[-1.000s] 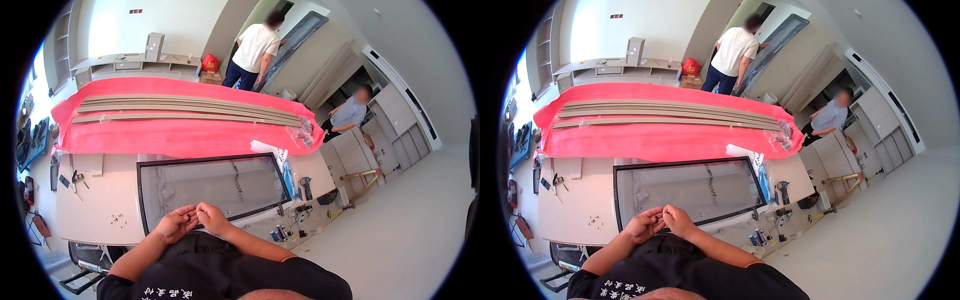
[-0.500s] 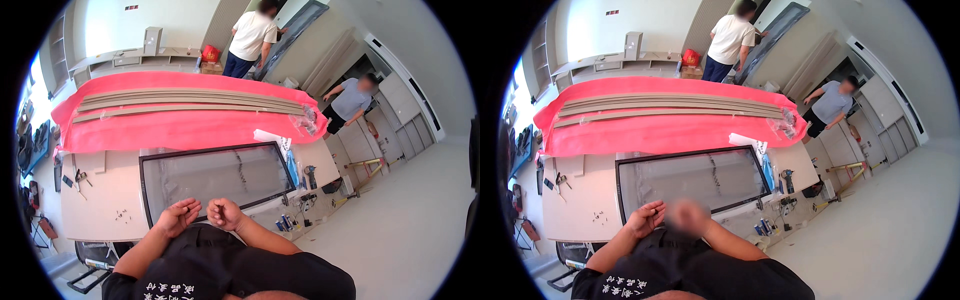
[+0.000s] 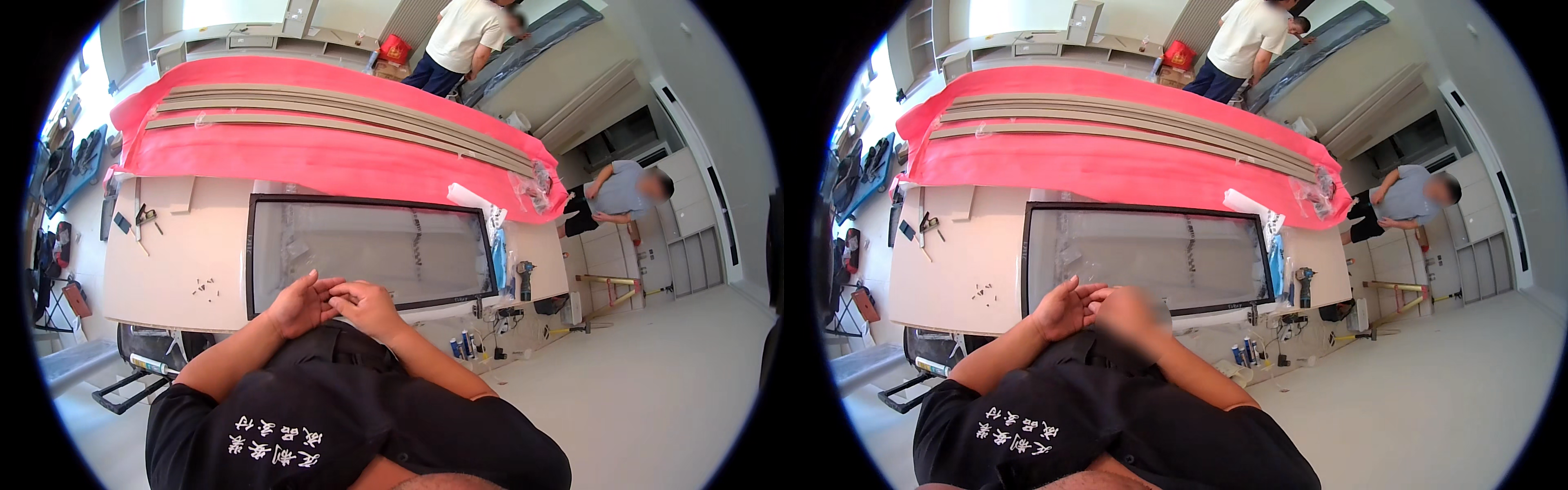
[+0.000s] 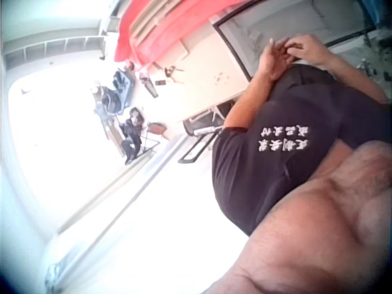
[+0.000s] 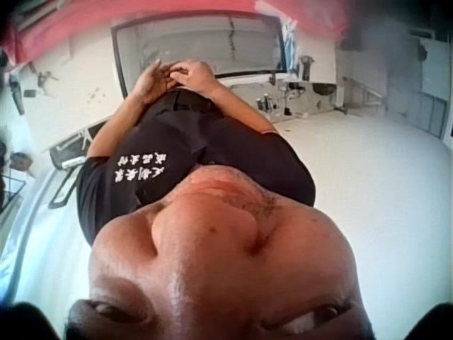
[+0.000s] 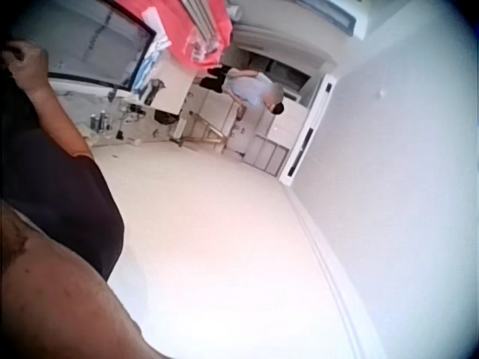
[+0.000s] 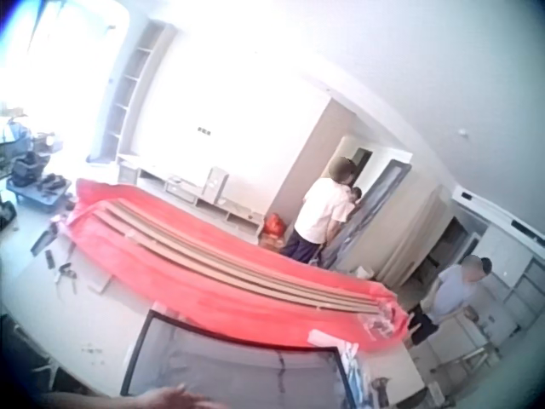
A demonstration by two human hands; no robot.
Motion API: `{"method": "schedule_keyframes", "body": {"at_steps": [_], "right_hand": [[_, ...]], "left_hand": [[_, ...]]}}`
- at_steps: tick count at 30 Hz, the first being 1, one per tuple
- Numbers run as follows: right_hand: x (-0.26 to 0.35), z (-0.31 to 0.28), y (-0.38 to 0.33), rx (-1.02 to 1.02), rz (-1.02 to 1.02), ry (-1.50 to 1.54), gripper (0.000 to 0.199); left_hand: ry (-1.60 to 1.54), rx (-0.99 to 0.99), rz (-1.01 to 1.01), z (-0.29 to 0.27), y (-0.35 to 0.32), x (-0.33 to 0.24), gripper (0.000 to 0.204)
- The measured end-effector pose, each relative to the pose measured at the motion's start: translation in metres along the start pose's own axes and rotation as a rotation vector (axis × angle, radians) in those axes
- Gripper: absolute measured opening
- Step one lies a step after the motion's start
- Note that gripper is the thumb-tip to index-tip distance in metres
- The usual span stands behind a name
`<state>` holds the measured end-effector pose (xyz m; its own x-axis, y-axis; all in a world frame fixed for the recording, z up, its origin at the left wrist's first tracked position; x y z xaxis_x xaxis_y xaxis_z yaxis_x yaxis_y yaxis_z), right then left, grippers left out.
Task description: The person removes plastic film from a glass pane, places a black metal frame over it, and uses an electric screwdriver to attach metal hardware components.
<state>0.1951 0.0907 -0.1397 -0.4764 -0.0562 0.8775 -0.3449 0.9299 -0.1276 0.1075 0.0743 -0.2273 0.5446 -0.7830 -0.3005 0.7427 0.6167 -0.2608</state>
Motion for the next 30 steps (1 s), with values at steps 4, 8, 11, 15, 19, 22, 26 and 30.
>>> {"method": "schedule_keyframes", "body": {"at_steps": [4,8,11,15,19,22,26,30], "right_hand": [[0.014,0.012,0.005,-0.031,-0.113,-0.489,0.017],[0.010,0.018,0.005,-0.013,-0.179,-0.472,0.013],[0.011,0.021,0.006,-0.016,-0.239,-0.563,0.012],[0.008,0.026,0.009,-0.025,-0.272,-0.650,0.012],[0.030,0.018,0.009,-0.063,-0.301,-0.479,0.009],[0.012,0.013,0.011,-0.005,-0.046,-0.251,0.006],[-0.038,0.017,0.016,0.034,0.073,0.298,0.004],[-0.062,0.034,0.008,0.157,0.344,1.126,0.004]], "left_hand": [[-0.008,0.127,-0.029,-0.004,0.005,0.004,0.068],[0.023,0.083,-0.038,-0.005,0.005,0.004,0.068],[0.032,0.035,-0.027,-0.005,0.004,0.004,0.069],[0.059,0.045,-0.023,0.001,0.005,0.002,0.069],[0.041,0.088,-0.001,0.005,0.001,-0.002,0.068],[-0.003,0.118,0.005,0.006,0.000,-0.004,0.064],[-0.038,0.078,-0.006,0.003,0.001,-0.004,0.060],[-0.026,0.005,-0.009,-0.014,0.004,-0.004,0.057]]}}
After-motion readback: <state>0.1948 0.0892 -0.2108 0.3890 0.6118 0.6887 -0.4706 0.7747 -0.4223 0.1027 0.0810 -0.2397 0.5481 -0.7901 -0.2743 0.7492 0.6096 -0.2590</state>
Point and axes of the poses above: each hand's wrist, its own y-axis towards the middle knuckle, its own z-axis out of the palm, x = y × z, the point moved 10 cm from there along y, towards the middle knuckle, and after that the axes turned 4 degrees about x, right-handed, at the moved point
